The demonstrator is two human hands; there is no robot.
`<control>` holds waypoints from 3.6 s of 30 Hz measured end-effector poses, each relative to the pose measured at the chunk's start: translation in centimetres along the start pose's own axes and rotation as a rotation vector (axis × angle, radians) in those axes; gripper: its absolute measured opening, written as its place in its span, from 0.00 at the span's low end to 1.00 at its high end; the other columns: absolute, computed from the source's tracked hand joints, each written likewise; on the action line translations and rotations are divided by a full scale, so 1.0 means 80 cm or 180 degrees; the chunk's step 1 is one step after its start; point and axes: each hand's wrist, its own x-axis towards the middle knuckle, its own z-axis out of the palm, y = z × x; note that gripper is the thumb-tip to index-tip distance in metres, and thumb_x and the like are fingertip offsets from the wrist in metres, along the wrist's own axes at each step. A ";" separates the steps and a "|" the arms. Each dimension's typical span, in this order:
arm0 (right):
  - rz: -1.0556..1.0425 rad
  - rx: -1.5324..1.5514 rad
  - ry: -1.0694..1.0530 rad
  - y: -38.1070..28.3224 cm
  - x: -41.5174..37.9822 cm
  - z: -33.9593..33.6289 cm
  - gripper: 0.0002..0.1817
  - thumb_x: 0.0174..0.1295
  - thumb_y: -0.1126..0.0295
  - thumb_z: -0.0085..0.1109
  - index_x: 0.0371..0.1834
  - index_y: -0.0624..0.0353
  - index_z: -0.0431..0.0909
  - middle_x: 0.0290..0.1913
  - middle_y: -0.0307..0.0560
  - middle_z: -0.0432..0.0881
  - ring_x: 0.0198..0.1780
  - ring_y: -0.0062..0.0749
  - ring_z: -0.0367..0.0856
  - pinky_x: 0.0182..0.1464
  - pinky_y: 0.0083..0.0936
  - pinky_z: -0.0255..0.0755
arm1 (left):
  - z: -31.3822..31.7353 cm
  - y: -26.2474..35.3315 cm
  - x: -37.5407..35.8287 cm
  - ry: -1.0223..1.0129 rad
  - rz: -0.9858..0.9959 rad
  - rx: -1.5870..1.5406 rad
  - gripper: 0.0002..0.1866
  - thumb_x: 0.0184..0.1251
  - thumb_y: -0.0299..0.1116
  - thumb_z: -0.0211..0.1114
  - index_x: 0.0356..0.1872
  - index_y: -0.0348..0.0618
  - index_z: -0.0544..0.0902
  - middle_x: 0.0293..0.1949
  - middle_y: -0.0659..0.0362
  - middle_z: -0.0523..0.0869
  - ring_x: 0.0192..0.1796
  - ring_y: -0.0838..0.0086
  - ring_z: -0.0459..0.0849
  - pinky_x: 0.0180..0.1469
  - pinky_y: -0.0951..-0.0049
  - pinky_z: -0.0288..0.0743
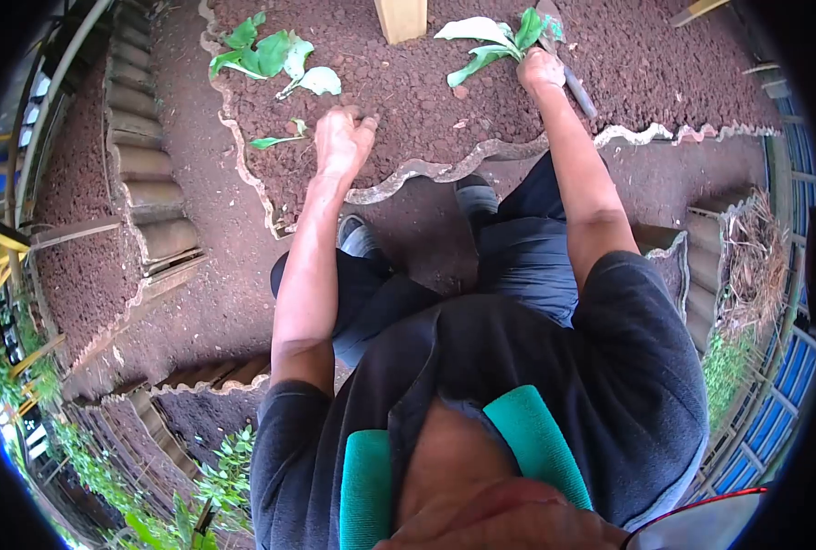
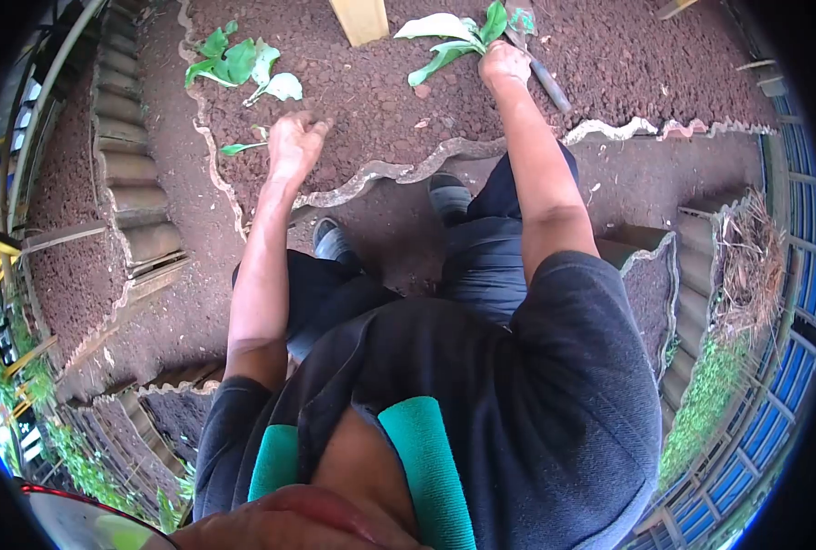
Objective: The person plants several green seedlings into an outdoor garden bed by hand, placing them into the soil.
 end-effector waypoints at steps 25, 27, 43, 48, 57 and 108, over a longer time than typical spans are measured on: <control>-0.0330 0.0048 0.0294 0.008 0.037 0.038 0.23 0.66 0.62 0.50 0.55 0.69 0.84 0.58 0.69 0.86 0.56 0.58 0.89 0.62 0.43 0.81 | -0.139 -0.088 -0.018 0.0473 -0.0204 -0.5601 0.14 0.70 0.27 0.71 0.53 0.34 0.84 0.47 0.49 0.90 0.51 0.57 0.88 0.55 0.55 0.84; -0.0065 0.0801 0.0109 -0.018 0.023 0.022 0.22 0.61 0.61 0.56 0.50 0.67 0.87 0.54 0.68 0.88 0.55 0.59 0.89 0.60 0.42 0.82 | -0.140 -0.128 -0.026 0.1085 -0.0520 -0.5504 0.12 0.67 0.25 0.72 0.50 0.34 0.85 0.44 0.50 0.90 0.50 0.57 0.88 0.55 0.54 0.84; -0.0967 0.3576 -0.0701 -0.167 -0.081 0.052 0.25 0.56 0.53 0.77 0.48 0.63 0.87 0.36 0.54 0.88 0.34 0.27 0.87 0.35 0.22 0.80 | -0.123 -0.195 -0.045 0.1643 -0.2499 -0.3655 0.07 0.64 0.24 0.74 0.42 0.37 0.87 0.33 0.54 0.90 0.32 0.69 0.88 0.36 0.69 0.88; -0.2776 0.1086 0.0698 -0.249 -0.198 0.041 0.18 0.67 0.60 0.62 0.38 0.70 0.85 0.42 0.63 0.88 0.54 0.54 0.85 0.62 0.47 0.76 | -0.101 -0.181 -0.033 0.1855 -0.2439 -0.2945 0.05 0.54 0.17 0.75 0.31 0.27 0.87 0.28 0.53 0.87 0.27 0.70 0.85 0.24 0.70 0.79; -0.3365 0.1048 0.1302 -0.378 -0.138 0.101 0.15 0.68 0.67 0.59 0.55 0.57 0.85 0.52 0.59 0.85 0.57 0.52 0.81 0.62 0.44 0.74 | -0.089 -0.162 -0.010 0.1944 -0.2374 -0.3875 0.08 0.66 0.22 0.68 0.43 0.28 0.82 0.34 0.50 0.88 0.33 0.65 0.91 0.37 0.66 0.89; -0.2657 0.2138 -0.0690 -0.293 -0.198 0.058 0.16 0.69 0.65 0.61 0.54 0.59 0.88 0.55 0.55 0.89 0.59 0.48 0.87 0.66 0.34 0.75 | -0.020 -0.142 0.013 0.1136 -0.1651 -0.0277 0.17 0.58 0.46 0.80 0.40 0.43 0.94 0.36 0.49 0.93 0.42 0.60 0.92 0.52 0.62 0.83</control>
